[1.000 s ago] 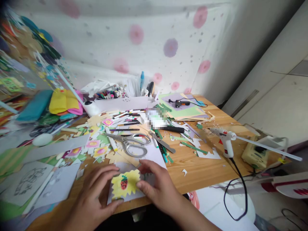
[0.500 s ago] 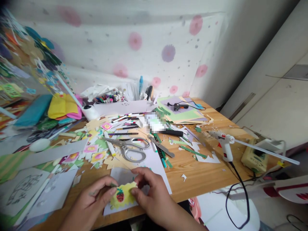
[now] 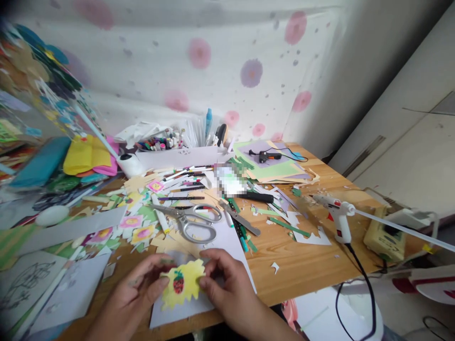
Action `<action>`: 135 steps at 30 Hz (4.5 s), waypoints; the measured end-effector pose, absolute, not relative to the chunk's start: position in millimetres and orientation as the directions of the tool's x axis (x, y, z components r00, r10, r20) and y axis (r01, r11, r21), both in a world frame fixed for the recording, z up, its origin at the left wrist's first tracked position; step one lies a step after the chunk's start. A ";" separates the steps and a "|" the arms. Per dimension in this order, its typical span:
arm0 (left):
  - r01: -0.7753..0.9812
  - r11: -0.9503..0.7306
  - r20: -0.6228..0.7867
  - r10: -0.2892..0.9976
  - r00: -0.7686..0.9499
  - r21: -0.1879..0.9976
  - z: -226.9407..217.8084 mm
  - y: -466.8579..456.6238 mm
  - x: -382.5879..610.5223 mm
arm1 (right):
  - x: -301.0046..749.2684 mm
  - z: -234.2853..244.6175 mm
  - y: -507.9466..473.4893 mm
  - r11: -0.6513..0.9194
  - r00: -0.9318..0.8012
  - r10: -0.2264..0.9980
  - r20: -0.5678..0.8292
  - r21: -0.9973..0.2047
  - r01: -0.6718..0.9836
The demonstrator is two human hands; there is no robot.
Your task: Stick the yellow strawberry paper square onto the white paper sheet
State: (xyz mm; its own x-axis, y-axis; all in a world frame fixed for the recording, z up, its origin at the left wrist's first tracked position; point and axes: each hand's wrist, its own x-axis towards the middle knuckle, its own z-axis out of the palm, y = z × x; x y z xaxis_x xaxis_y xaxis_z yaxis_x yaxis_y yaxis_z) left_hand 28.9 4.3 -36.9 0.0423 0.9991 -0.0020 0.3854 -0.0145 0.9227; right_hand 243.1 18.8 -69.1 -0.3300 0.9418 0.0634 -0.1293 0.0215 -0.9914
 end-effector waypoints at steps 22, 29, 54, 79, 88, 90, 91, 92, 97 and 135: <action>0.767 -0.342 0.297 0.932 0.206 0.543 -50.9 -13.3 17.9 | 242.9 -65.4 19.3 -0.031 -0.304 0.953 0.000 -0.995 -0.100; 0.767 -0.321 0.300 0.938 0.175 0.555 -44.1 -12.5 19.0 | 241.9 -65.1 20.8 -0.023 -0.324 0.946 0.010 -0.995 -0.098; 0.740 -0.320 0.332 0.933 0.138 0.592 -58.7 -5.4 15.6 | 242.8 -66.8 17.6 0.009 -0.325 0.945 0.047 -0.993 -0.117; 0.368 -0.073 0.115 0.989 -0.095 0.927 -53.6 -18.1 38.5 | 240.1 -67.4 14.4 0.178 -0.249 0.957 0.151 -0.980 0.089; 0.121 0.139 -0.126 0.987 -0.103 0.983 -33.7 -16.1 36.6 | 244.9 -63.9 16.3 0.123 -0.275 0.947 0.165 -0.979 -0.164; 0.077 0.143 -0.134 0.984 -0.113 0.987 -31.3 -16.4 36.6 | 245.5 -61.8 17.1 0.099 -0.271 0.951 0.146 -0.978 -0.181; 0.062 0.141 -0.134 0.985 -0.113 0.988 -31.0 -16.9 37.2 | 245.5 -60.8 17.3 0.085 -0.279 0.951 0.134 -0.980 -0.180; 0.054 0.139 -0.132 0.985 -0.107 0.989 -31.2 -17.6 38.2 | 245.5 -59.8 17.5 0.074 -0.289 0.949 0.123 -0.982 -0.174; 0.111 0.061 -0.050 0.994 -0.098 0.992 -40.6 -21.9 42.2 | 244.7 -60.1 18.4 0.072 -0.293 0.952 0.090 -0.995 -0.072; 0.283 0.077 -0.084 0.996 0.014 0.956 -34.5 -21.8 38.9 | 247.6 -63.6 11.4 0.288 -0.226 0.937 0.266 -0.955 0.068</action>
